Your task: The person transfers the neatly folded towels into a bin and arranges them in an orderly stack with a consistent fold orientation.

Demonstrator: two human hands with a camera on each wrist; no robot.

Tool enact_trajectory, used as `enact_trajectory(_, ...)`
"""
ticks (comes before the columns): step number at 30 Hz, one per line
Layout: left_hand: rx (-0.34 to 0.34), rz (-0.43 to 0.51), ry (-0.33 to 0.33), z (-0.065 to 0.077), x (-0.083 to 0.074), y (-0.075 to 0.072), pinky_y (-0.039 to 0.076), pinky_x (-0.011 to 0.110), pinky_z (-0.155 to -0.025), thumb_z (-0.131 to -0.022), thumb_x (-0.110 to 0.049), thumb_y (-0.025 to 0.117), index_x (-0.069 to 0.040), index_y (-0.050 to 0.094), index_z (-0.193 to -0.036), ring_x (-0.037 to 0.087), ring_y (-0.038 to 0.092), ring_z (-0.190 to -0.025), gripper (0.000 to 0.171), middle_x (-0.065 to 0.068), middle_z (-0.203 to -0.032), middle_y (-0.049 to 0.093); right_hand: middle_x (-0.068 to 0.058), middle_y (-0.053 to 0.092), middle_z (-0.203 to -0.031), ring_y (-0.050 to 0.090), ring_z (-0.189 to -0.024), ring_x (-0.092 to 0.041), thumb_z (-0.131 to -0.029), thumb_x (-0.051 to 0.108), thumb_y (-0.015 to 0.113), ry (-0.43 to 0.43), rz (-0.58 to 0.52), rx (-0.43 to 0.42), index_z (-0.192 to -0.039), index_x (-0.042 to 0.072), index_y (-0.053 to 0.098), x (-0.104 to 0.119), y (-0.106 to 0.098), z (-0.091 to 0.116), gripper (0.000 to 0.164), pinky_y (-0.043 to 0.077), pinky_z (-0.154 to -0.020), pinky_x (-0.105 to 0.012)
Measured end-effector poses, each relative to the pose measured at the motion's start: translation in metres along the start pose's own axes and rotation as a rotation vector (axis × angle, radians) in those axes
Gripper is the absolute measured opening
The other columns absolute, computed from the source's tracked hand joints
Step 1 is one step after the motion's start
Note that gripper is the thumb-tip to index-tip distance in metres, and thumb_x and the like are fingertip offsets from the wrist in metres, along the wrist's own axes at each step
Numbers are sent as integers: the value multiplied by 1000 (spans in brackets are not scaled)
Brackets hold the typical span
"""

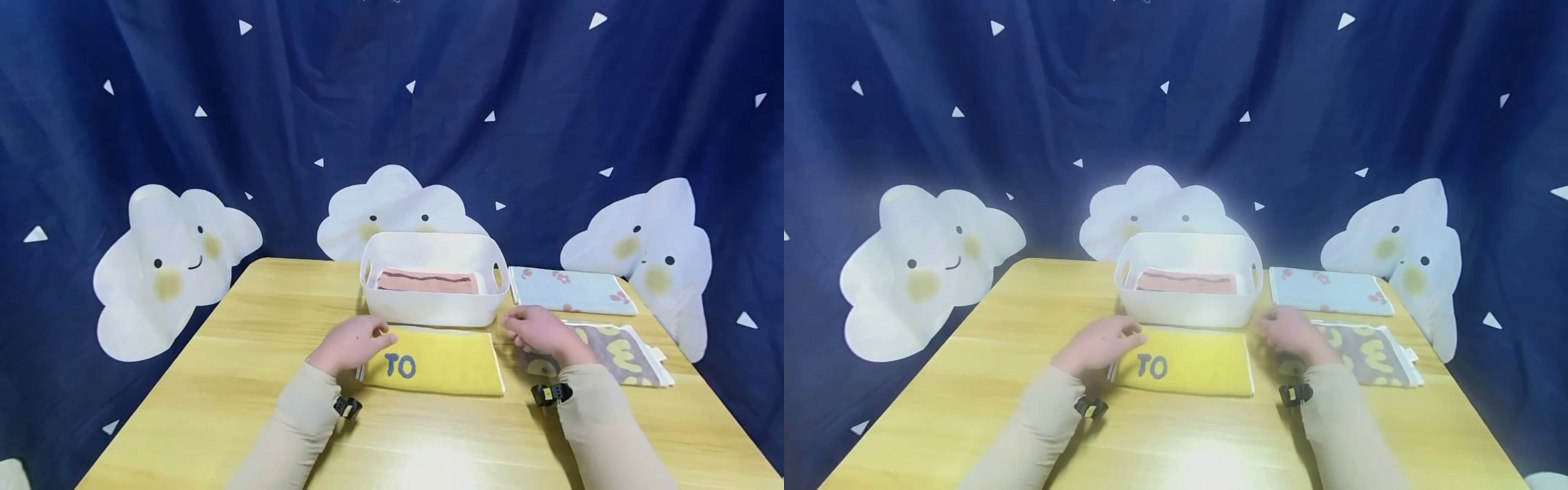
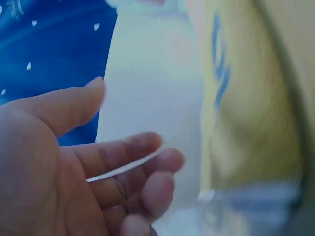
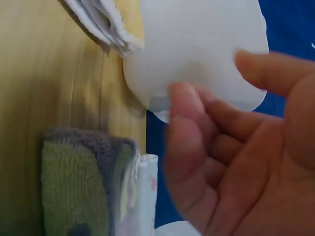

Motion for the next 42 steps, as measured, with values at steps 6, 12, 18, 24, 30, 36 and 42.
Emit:
enact_trajectory(6, 16, 12, -142, 7, 24, -8, 40, 32, -58, -91, -48, 53, -21, 58, -75, 12, 50, -62, 32, -8, -67, 53, -5, 55, -60, 49, -51, -16, -89, 34, 62, 12, 205, 84, -76, 6, 62, -3, 17, 4, 31, 43, -48, -31)
enact_trajectory(12, 70, 27, -239, 10, 41, 2, 35, 32, -49, -89, -46, 57, -18, 50, -61, 14, 43, -51, 40, -4, -56, 44, 3, 44, -51, 41, -45, -12, -81, 34, 70, 0, 289, 105, -63, 11, 59, -4, 31, 3, 31, 32, -41, -26)
enact_trajectory(18, 93, 80, -252, 12, 45, 13, 36, 31, -47, -80, -47, 66, -17, 53, -58, 13, 42, -49, 40, -5, -54, 45, 5, 40, -52, 38, -44, -13, -76, 38, 74, -21, 374, 69, -59, 16, 52, 2, 37, -1, 36, 27, -41, -27)
enact_trajectory(24, 90, 79, -273, 13, 43, 19, 39, 32, -50, -74, -41, 74, -15, 54, -58, 15, 46, -51, 37, -3, -54, 49, 3, 38, -52, 36, -44, -14, -73, 32, 76, 4, 346, 98, -58, 14, 49, 5, 46, 0, 36, 25, -41, -28)
enact_trajectory(30, 80, 41, -233, 8, 38, 19, 42, 32, -55, -75, -38, 73, -15, 58, -64, 16, 51, -56, 29, -1, -60, 56, 5, 36, -51, 36, -44, -12, -75, 27, 71, -65, 388, 69, -55, 15, 45, 10, 48, -1, 35, 26, -42, -28)
enact_trajectory(36, 111, -17, -230, 6, 41, 22, 40, 33, -50, -78, -43, 69, -16, 56, -60, 16, 49, -53, 35, -2, -57, 54, 6, 33, -50, 34, -44, -11, -78, 23, 66, -140, 432, 56, -54, 17, 41, 10, 47, -2, 35, 28, -43, -28)
enact_trajectory(42, 137, 22, -222, 6, 45, 23, 40, 33, -48, -81, -44, 67, -17, 56, -61, 15, 47, -50, 36, -2, -56, 52, 5, 34, -52, 35, -44, -13, -80, 20, 63, -149, 362, 61, -57, 15, 44, 10, 46, -2, 30, 29, -43, -29)
Point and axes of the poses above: each hand's wrist, its own z-axis away from the middle knuckle, its own y-axis out of the palm, x = y × z, the point moved 5 cm from there along -z, towards the middle knuckle
